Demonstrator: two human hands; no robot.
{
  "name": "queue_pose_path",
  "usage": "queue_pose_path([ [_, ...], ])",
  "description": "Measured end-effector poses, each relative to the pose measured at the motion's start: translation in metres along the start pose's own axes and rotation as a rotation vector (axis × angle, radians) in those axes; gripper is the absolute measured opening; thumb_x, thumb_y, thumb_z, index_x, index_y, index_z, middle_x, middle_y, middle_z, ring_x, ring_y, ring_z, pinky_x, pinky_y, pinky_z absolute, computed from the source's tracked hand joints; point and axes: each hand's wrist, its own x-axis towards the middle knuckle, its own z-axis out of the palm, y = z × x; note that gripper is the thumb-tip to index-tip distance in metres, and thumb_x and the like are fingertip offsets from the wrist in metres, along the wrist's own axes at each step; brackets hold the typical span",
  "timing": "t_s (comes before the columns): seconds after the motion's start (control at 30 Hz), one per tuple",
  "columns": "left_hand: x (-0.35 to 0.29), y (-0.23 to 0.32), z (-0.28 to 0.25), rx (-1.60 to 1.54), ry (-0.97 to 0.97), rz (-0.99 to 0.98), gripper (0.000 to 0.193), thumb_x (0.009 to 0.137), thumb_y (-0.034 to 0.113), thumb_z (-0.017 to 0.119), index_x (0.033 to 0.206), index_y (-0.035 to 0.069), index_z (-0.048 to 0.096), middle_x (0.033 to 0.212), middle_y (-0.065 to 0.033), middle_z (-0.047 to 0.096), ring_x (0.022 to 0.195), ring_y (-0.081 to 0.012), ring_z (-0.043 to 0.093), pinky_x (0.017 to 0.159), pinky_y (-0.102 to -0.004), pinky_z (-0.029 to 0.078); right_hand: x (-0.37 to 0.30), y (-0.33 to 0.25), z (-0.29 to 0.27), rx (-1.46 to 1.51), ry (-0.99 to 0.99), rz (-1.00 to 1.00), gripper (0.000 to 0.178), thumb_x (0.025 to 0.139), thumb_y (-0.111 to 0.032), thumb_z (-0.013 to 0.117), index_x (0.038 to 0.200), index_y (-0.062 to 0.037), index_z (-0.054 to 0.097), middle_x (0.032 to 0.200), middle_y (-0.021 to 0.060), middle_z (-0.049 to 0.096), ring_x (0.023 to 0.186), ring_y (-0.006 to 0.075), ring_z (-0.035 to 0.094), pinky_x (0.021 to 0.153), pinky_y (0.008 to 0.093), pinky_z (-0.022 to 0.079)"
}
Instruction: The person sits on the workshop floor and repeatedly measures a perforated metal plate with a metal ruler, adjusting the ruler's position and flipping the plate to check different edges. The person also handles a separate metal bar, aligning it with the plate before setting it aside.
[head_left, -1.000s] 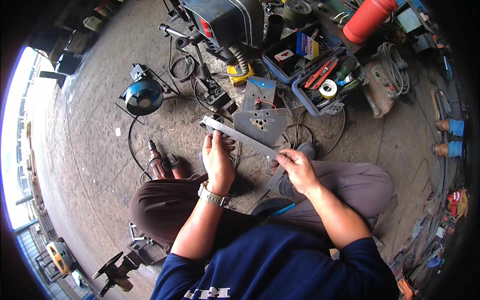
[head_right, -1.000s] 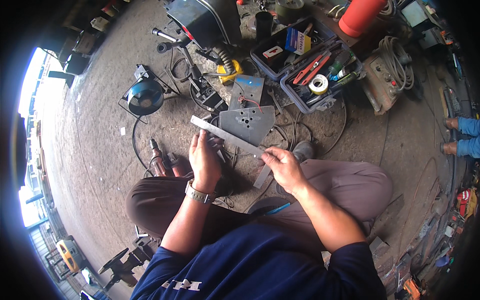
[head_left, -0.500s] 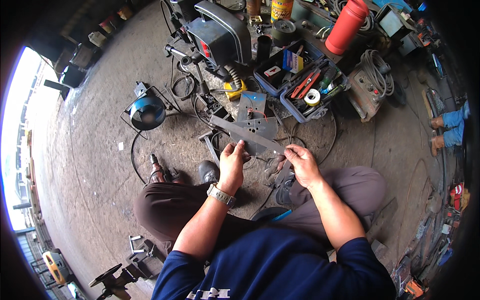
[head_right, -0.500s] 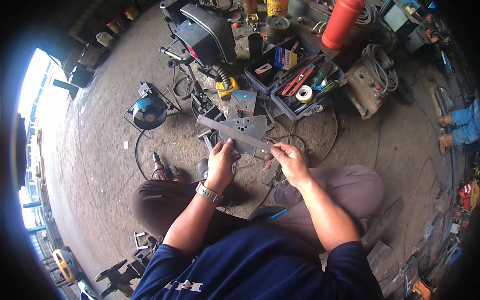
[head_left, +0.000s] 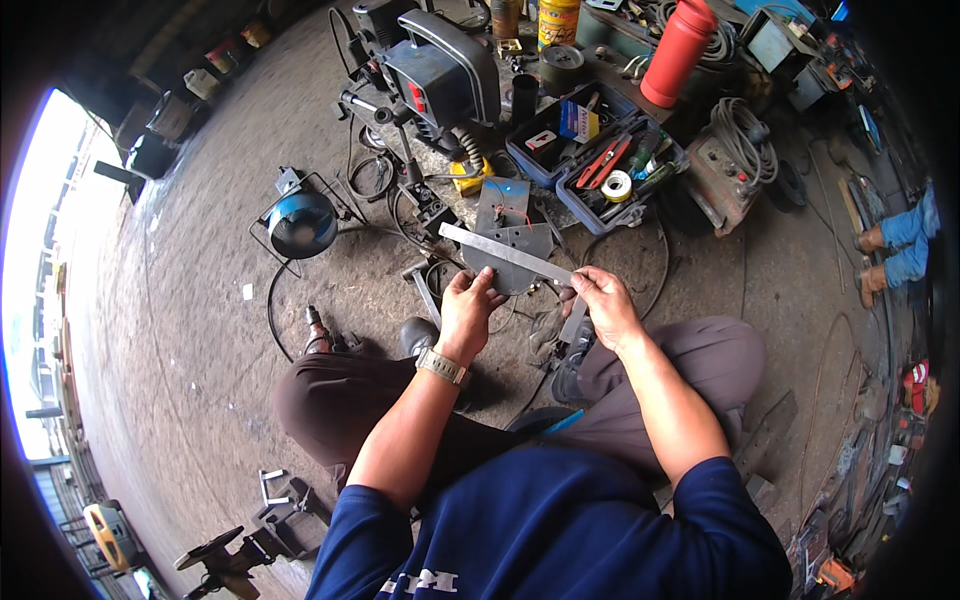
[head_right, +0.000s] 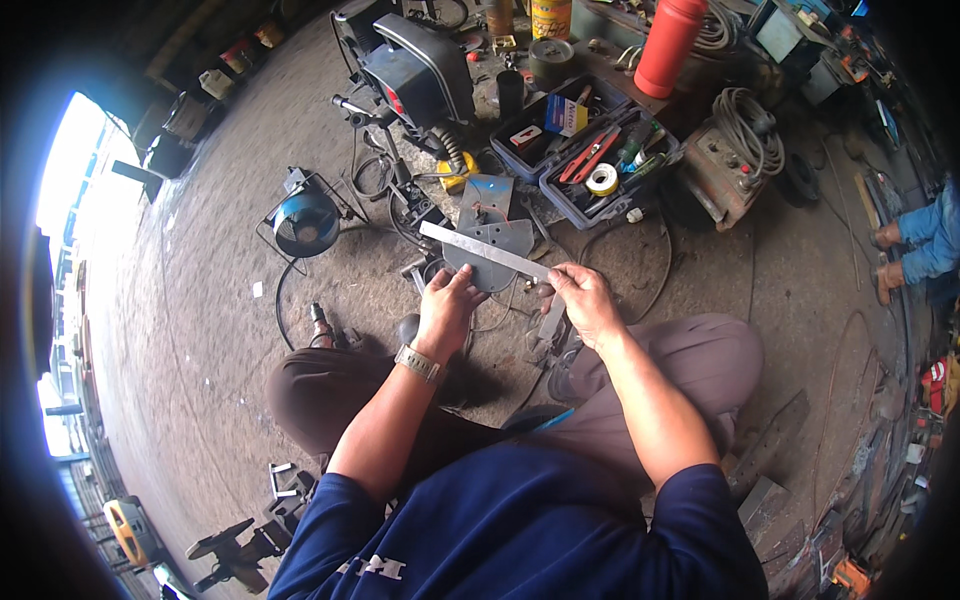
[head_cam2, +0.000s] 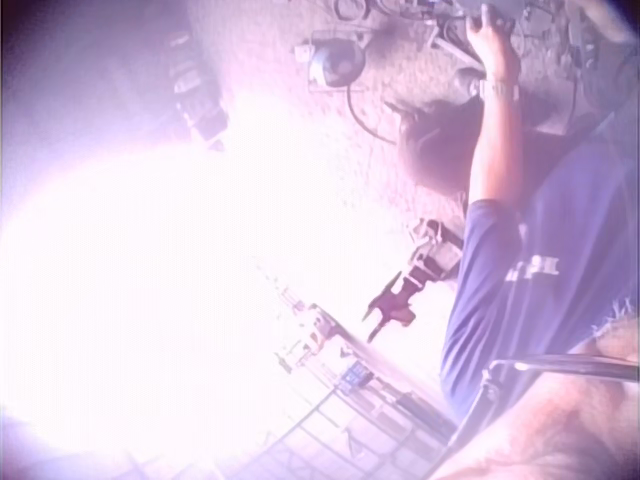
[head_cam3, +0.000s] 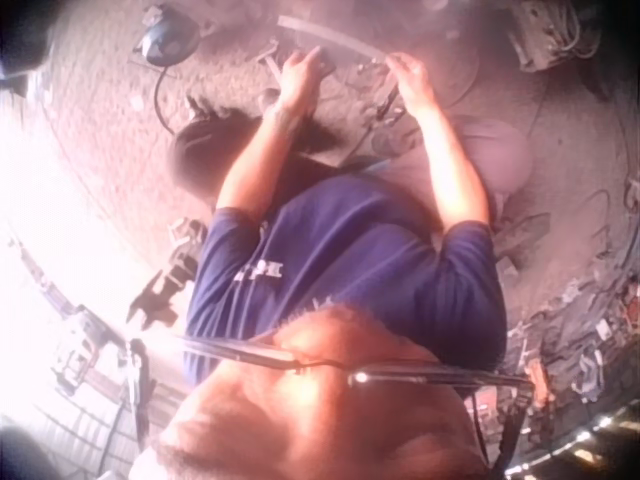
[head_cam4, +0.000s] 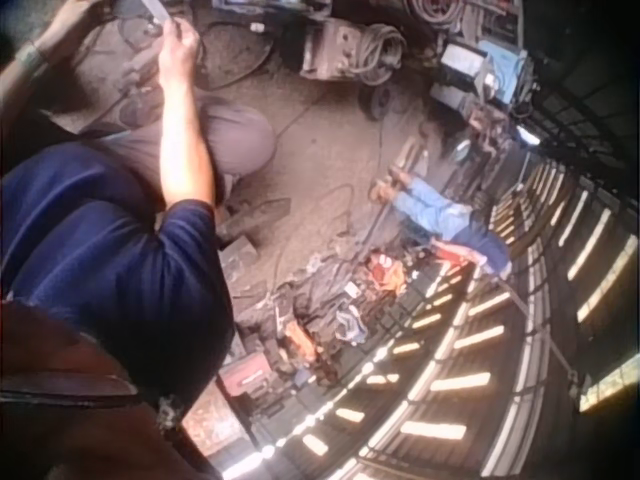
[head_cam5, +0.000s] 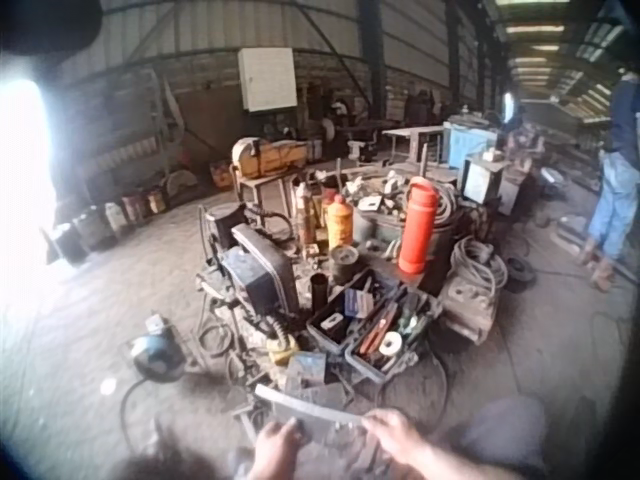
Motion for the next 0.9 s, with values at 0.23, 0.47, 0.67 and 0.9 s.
queue_pose_path([
  [0.23,-0.015,0.004,-0.005,0.021,0.062,0.105,0.012,0.097,0.013,0.063,0.102,0.004,0.057,0.086,-0.0007,0.056,0.069,-0.0082,0.051,0.062,-0.0262,0.049,0.005,-0.001,-0.005,-0.005,0.047,0.038,0.018,0.102,-0.019,0.057,0.098,-0.002,0.063,0.083,0.0049,0.067,0.066,0.0121,0.061,0.066,0.026,0.049],
  [0.47,-0.082,0.03,-0.021,0.015,0.166,0.107,0.011,0.097,0.011,0.061,0.104,0.004,0.058,0.086,0.0013,0.058,0.07,-0.007,0.049,0.062,-0.025,0.04,0.042,0.011,-0.005,-0.044,0.033,0.18,0.015,0.1,-0.023,0.061,0.103,-0.0083,0.063,0.086,0.0009,0.068,0.064,0.0068,0.057,0.053,0.0229,0.047],
  [0.67,-0.1,0.027,-0.049,0.062,0.186,0.142,0.01,0.097,0.011,0.062,0.105,0.006,0.059,0.087,0.0021,0.059,0.069,-0.0053,0.048,0.06,-0.0233,0.038,0.082,0.01,0.019,-0.179,0.041,0.224,0.01,0.097,-0.02,0.065,0.101,-0.0104,0.063,0.083,-0.0039,0.063,0.062,0.0023,0.05,0.045,0.0186,0.041],
  [0.9,-0.089,0.011,-0.075,0.065,0.243,0.117,0.015,0.097,0.009,0.062,0.112,0.005,0.06,0.095,0.0001,0.064,0.076,-0.0066,0.054,0.067,-0.0231,0.043,0.094,0.012,0.035,0.087,0.119,0.127,0.008,0.093,-0.007,0.066,0.096,-0.0017,0.062,0.082,0.0038,0.064,0.062,0.01,0.059,0.051,0.0244,0.053],
])
